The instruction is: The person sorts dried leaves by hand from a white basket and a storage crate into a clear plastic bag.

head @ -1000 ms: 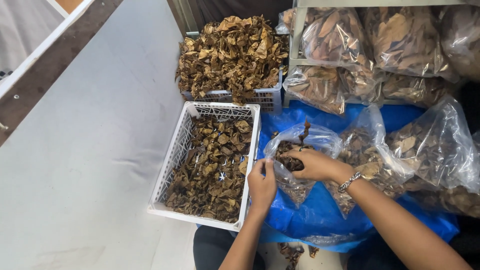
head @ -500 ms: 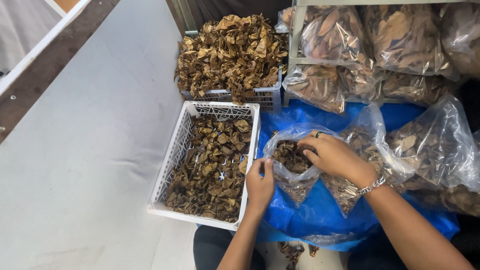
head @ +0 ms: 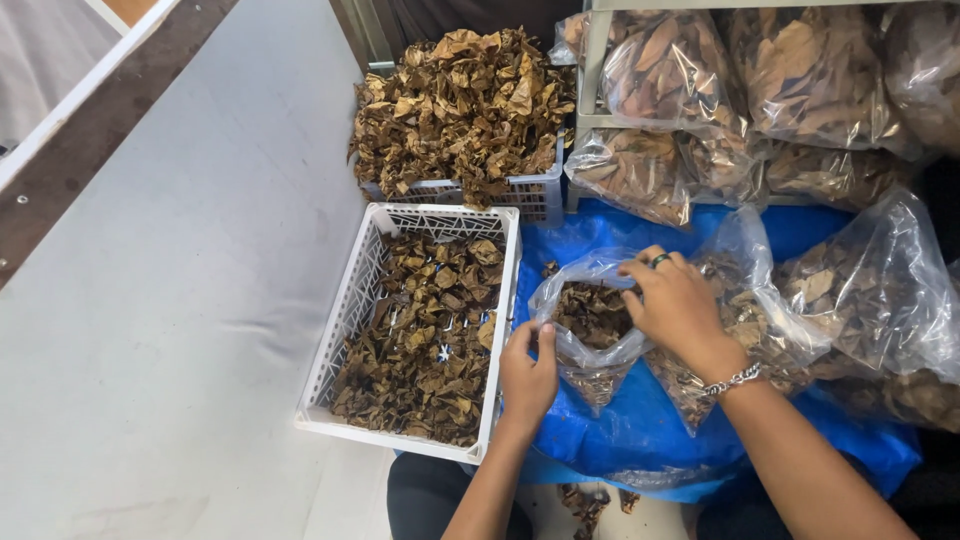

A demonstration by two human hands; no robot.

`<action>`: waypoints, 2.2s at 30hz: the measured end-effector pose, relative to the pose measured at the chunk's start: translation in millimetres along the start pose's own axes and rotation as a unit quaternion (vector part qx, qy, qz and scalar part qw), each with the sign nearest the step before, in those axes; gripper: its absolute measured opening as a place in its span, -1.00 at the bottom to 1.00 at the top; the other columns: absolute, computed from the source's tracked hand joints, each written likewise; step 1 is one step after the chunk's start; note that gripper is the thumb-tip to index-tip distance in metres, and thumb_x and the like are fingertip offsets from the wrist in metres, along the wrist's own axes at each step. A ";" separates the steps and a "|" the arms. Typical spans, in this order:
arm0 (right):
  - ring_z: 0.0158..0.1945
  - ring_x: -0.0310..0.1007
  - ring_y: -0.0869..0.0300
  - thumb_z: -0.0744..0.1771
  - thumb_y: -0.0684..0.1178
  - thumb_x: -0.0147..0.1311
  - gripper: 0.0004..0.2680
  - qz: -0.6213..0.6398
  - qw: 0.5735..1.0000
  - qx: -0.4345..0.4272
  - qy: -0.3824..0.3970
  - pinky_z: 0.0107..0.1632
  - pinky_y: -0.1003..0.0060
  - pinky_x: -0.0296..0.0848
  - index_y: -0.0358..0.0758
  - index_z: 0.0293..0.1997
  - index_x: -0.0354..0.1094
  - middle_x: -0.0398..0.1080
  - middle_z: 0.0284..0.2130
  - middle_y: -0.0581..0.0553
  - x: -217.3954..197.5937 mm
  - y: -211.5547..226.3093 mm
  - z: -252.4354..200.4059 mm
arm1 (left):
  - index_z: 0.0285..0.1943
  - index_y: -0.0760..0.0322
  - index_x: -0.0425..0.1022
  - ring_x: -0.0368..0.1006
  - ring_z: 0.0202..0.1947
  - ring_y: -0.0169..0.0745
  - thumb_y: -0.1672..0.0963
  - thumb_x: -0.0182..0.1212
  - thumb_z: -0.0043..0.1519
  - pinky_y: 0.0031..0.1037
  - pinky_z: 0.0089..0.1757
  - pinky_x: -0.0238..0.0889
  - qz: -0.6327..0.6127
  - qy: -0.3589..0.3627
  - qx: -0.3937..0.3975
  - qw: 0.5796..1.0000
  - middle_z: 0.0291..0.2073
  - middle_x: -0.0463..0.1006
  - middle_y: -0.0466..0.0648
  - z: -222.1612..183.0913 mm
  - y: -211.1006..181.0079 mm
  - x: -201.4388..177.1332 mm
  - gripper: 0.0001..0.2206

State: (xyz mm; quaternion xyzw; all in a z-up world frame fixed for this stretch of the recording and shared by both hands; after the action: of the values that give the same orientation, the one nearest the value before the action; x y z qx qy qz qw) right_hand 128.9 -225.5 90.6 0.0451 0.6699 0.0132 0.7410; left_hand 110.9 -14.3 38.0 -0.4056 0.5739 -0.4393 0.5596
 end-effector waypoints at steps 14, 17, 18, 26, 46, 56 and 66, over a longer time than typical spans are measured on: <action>0.06 0.51 -0.17 0.30 -0.17 0.05 -0.76 0.161 0.981 -0.011 0.106 0.03 0.07 0.53 -0.26 0.05 0.49 0.48 -0.01 -0.35 6.8 36.7 -8.1 | -0.09 0.27 0.58 0.53 -0.21 -0.03 0.06 0.00 0.39 -0.27 -0.11 0.38 -0.010 0.008 0.015 1.000 -0.36 0.58 0.06 4.4 -2.9 8.0 -0.74; 0.30 0.31 -0.27 0.34 -0.19 -0.05 -0.66 0.216 0.939 -0.036 0.266 0.24 -0.05 0.43 -0.48 0.28 0.27 0.30 0.23 -0.52 -4.0 80.6 -19.3 | -0.09 0.29 0.58 0.53 -0.20 0.00 0.06 0.00 0.39 -0.25 -0.11 0.38 -0.013 0.009 0.015 1.000 -0.35 0.58 0.08 3.4 -5.0 5.8 -0.74; 0.36 0.23 -0.30 0.37 -0.17 -0.07 -0.63 0.218 0.922 -0.046 0.318 0.29 -0.10 0.38 -0.51 0.34 0.18 0.21 0.29 -0.55 -3.6 91.4 -22.9 | -0.09 0.30 0.58 0.54 -0.20 0.00 0.07 0.01 0.39 -0.24 -0.10 0.38 -0.014 0.009 0.011 1.000 -0.35 0.59 0.09 3.2 -5.9 4.7 -0.74; 0.55 -0.15 -0.17 0.29 -0.02 0.15 -0.48 -0.078 0.936 -0.152 0.309 0.43 -0.12 0.09 -0.04 0.45 0.12 0.04 0.45 -0.24 149.6 61.9 26.3 | -0.11 0.28 0.61 0.54 -0.27 -0.02 0.12 0.02 0.38 -0.27 -0.14 0.38 -0.014 0.003 0.029 0.999 -0.44 0.58 0.07 5.0 4.4 9.0 -0.78; 0.55 -0.16 -0.01 0.39 0.01 -0.06 -0.65 -0.117 0.924 -0.099 0.350 0.44 -0.23 -0.07 0.11 0.39 0.24 0.16 0.42 -0.02 340.9 11.1 84.9 | -0.23 0.26 0.61 0.50 -0.34 -0.13 0.14 0.07 0.37 -0.31 -0.17 0.37 -0.076 -0.018 0.043 0.996 -0.49 0.57 0.03 19.5 17.8 14.3 -0.80; 0.50 -0.09 -0.01 0.40 0.01 -0.07 -0.67 -0.079 0.939 -0.094 0.321 0.42 -0.13 0.07 0.04 0.37 0.26 0.20 0.37 -0.06 260.6 34.6 65.7 | -0.15 0.28 0.63 0.49 -0.33 -0.13 0.11 0.07 0.36 -0.31 -0.17 0.37 -0.056 0.004 0.024 0.998 -0.46 0.59 0.05 12.6 12.4 6.4 -0.79; 0.32 0.30 -0.27 0.26 0.06 0.25 -0.46 0.156 0.937 -0.036 0.310 0.33 -0.14 0.29 0.00 0.43 0.19 0.36 0.21 -0.44 42.1 54.7 18.3 | 0.08 0.39 0.57 0.52 -0.24 -0.05 0.10 0.08 0.36 -0.24 -0.13 0.37 -0.046 -0.007 0.024 0.999 -0.34 0.62 0.15 1.9 -7.7 -7.9 -0.73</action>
State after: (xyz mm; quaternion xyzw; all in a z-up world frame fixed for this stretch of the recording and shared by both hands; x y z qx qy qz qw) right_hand 153.6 -168.5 55.3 0.1160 0.8497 0.1664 0.4867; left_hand 112.9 -9.0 47.6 -0.4210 0.5397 -0.4758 0.5524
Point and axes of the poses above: each hand's wrist, its own z-axis towards the middle knuckle, its own x-axis out of the palm, y = z × x, the point moved 9 cm from there along z, towards the middle knuckle
